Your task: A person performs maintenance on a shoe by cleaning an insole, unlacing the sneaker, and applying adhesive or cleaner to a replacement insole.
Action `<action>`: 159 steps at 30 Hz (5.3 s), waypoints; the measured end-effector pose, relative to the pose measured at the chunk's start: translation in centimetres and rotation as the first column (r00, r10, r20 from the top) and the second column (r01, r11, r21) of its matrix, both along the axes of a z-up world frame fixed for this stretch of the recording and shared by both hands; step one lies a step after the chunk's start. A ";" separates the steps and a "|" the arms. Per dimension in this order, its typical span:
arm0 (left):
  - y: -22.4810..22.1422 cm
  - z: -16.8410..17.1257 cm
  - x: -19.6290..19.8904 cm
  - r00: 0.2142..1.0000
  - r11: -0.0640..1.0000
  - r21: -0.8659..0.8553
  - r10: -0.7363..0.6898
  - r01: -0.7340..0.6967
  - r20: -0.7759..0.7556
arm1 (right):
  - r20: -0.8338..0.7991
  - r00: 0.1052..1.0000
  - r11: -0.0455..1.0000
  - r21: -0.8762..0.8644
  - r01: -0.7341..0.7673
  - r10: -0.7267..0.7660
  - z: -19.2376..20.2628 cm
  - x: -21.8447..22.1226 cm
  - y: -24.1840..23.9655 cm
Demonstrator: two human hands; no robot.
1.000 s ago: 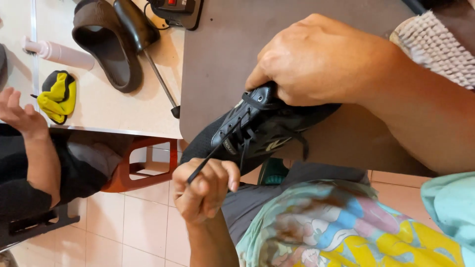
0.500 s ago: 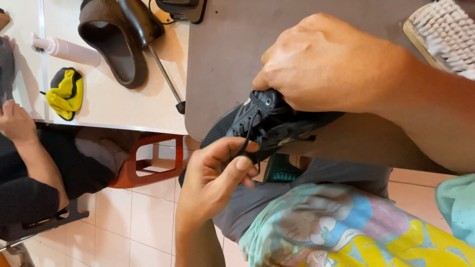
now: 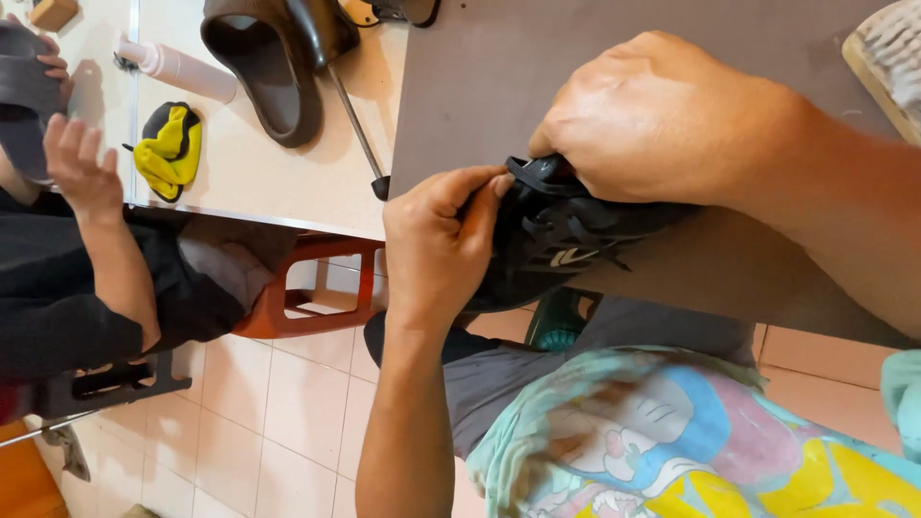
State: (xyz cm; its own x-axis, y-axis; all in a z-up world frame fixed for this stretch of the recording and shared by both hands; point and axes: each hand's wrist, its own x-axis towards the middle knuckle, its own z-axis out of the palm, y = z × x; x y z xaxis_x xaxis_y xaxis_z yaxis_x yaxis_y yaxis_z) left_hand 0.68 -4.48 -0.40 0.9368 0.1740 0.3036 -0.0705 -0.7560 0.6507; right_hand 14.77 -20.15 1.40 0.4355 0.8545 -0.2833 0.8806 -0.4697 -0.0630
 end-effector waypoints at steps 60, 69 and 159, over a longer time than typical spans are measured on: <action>-0.5 -1.1 -0.6 0.942 0.955 0.193 -0.265 0.226 0.206 | 0.073 0.995 0.989 0.132 -0.072 0.062 -1.6 0.7 -0.4; 0.4 0.3 0.1 0.936 0.928 0.127 -0.352 0.351 -0.012 | 0.028 1.000 0.987 0.159 -0.009 0.004 -1.2 0.8 -0.5; 0.7 6.7 -2.6 0.657 0.662 -0.053 -0.749 0.747 -0.090 | 0.026 0.999 0.961 0.272 0.039 -0.048 -1.7 -0.2 -0.3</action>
